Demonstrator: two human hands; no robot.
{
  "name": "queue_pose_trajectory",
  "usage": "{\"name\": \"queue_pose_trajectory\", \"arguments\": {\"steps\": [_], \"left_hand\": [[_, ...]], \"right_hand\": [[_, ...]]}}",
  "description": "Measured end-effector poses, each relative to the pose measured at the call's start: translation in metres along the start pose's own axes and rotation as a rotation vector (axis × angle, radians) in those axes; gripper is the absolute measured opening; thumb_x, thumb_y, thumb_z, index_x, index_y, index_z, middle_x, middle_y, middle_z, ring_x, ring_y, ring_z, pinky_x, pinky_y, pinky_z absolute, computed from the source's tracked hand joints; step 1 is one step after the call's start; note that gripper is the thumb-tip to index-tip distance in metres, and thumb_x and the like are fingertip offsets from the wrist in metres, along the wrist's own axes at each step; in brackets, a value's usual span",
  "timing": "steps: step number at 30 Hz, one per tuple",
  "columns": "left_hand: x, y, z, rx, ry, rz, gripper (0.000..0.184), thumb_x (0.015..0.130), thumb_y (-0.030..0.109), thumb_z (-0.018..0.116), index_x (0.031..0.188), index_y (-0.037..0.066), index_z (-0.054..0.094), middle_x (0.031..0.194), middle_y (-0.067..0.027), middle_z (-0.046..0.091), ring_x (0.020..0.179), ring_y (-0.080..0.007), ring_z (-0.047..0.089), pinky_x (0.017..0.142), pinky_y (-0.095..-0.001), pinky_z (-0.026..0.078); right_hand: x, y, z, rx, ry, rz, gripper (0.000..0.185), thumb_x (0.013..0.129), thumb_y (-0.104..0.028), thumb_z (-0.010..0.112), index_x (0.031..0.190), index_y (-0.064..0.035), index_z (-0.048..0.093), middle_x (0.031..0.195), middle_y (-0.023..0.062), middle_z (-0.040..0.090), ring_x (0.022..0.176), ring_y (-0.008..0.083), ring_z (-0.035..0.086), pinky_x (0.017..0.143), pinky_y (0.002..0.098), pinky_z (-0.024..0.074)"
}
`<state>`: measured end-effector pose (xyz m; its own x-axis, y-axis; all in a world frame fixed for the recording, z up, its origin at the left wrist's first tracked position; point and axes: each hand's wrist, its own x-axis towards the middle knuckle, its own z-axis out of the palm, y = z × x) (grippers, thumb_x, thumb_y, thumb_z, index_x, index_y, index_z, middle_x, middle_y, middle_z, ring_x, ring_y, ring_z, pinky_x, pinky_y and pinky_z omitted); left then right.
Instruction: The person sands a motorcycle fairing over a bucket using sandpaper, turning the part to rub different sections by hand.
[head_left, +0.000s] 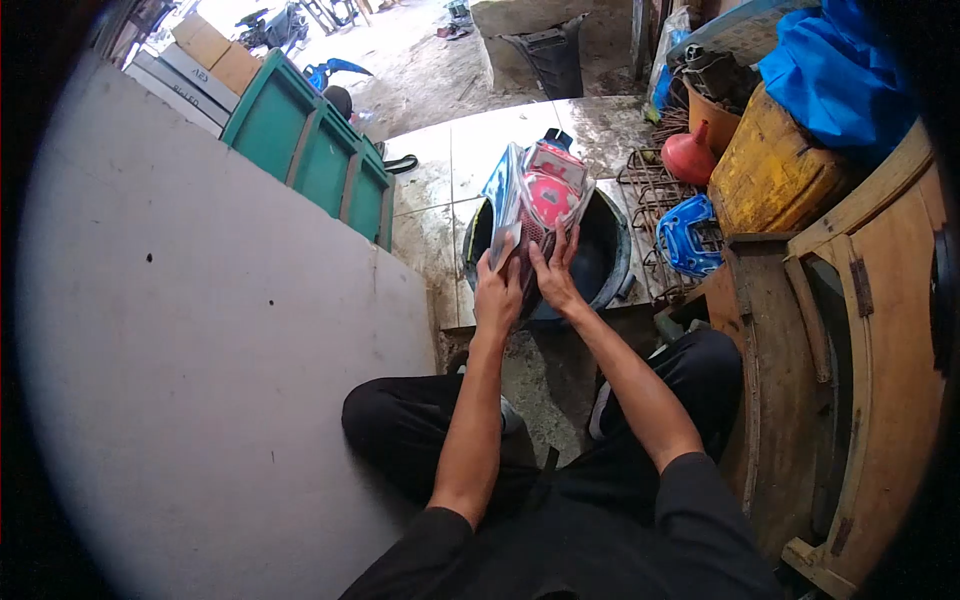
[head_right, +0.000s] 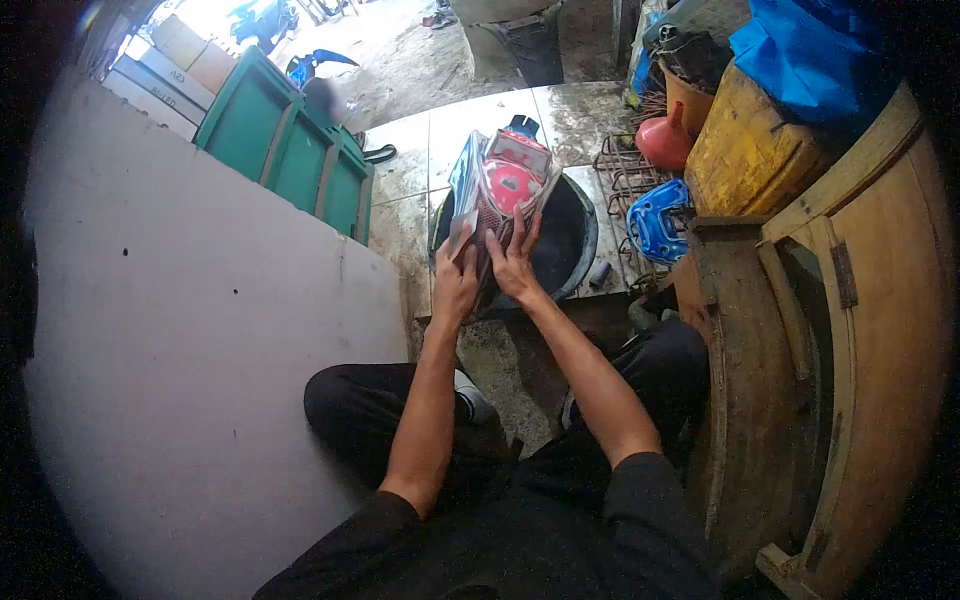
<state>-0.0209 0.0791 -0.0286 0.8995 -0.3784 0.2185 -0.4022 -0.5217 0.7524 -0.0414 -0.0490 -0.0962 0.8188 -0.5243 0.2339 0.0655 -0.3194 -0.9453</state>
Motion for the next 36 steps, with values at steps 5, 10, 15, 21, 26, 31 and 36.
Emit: {"name": "queue_pose_trajectory", "arguments": {"steps": [5,10,15,21,26,31,36], "left_hand": [[-0.014,0.002,0.008,0.180,0.063,-0.002,0.047,0.101,0.030,0.052,0.147,0.035,0.045,0.144,-0.0278,0.041,0.128,-0.0458,0.046,0.102,-0.0516,0.040],[-0.103,0.002,0.005,0.345,0.009,-0.151,0.047,0.103,0.029,0.048,0.149,0.036,0.041,0.152,-0.0301,0.027,0.141,-0.0456,0.031,0.111,-0.0630,0.026],[-0.101,0.008,0.005,0.283,0.010,-0.205,0.047,0.103,0.029,0.047,0.149,0.037,0.040,0.155,-0.0273,0.025,0.144,-0.0446,0.025,0.111,-0.0680,0.018],[-0.015,0.020,0.003,0.300,0.075,-0.126,0.047,0.102,0.036,0.046,0.149,0.038,0.041,0.154,-0.0247,0.030,0.142,-0.0430,0.031,0.109,-0.0662,0.025],[-0.045,0.010,0.000,0.241,0.066,-0.123,0.047,0.102,0.035,0.047,0.149,0.036,0.042,0.155,-0.0203,0.031,0.143,-0.0400,0.030,0.109,-0.0676,0.024],[-0.109,0.011,-0.001,0.279,0.012,-0.285,0.045,0.104,0.035,0.044,0.149,0.032,0.042,0.155,-0.0211,0.030,0.144,-0.0407,0.029,0.109,-0.0687,0.022],[-0.059,0.017,0.000,0.097,0.042,-0.258,0.044,0.102,0.036,0.047,0.147,0.034,0.045,0.148,-0.0230,0.040,0.137,-0.0407,0.039,0.107,-0.0628,0.032]], "right_hand": [[0.001,0.008,0.000,0.002,-0.016,-0.022,0.080,0.099,-0.042,0.054,0.157,-0.0181,0.003,0.155,0.0294,-0.020,0.146,0.0472,-0.012,0.120,0.0521,0.0093],[-0.002,-0.004,-0.001,0.035,-0.025,0.068,0.084,0.098,-0.046,0.055,0.157,-0.0184,0.002,0.155,0.0289,-0.020,0.147,0.0465,-0.012,0.119,0.0534,0.0096],[-0.001,-0.007,-0.002,0.016,-0.016,0.037,0.086,0.097,-0.048,0.055,0.157,-0.0181,0.001,0.156,0.0291,-0.019,0.147,0.0454,-0.013,0.120,0.0532,0.0096],[0.001,0.002,-0.002,0.051,-0.047,0.085,0.080,0.101,-0.047,0.048,0.157,-0.0121,0.002,0.156,0.0285,-0.021,0.147,0.0445,-0.014,0.120,0.0513,0.0080],[0.004,0.028,0.004,-0.037,-0.095,0.007,0.075,0.103,-0.045,0.044,0.157,-0.0124,0.003,0.155,0.0263,-0.025,0.146,0.0442,-0.016,0.120,0.0507,0.0086],[0.001,0.007,0.001,-0.009,-0.058,0.032,0.075,0.103,-0.044,0.045,0.157,-0.0128,0.003,0.155,0.0265,-0.023,0.146,0.0443,-0.016,0.120,0.0513,0.0087],[-0.002,-0.009,-0.003,-0.017,-0.045,-0.004,0.077,0.102,-0.043,0.048,0.156,-0.0135,0.002,0.155,0.0301,-0.017,0.145,0.0478,-0.013,0.119,0.0534,0.0101]]}}
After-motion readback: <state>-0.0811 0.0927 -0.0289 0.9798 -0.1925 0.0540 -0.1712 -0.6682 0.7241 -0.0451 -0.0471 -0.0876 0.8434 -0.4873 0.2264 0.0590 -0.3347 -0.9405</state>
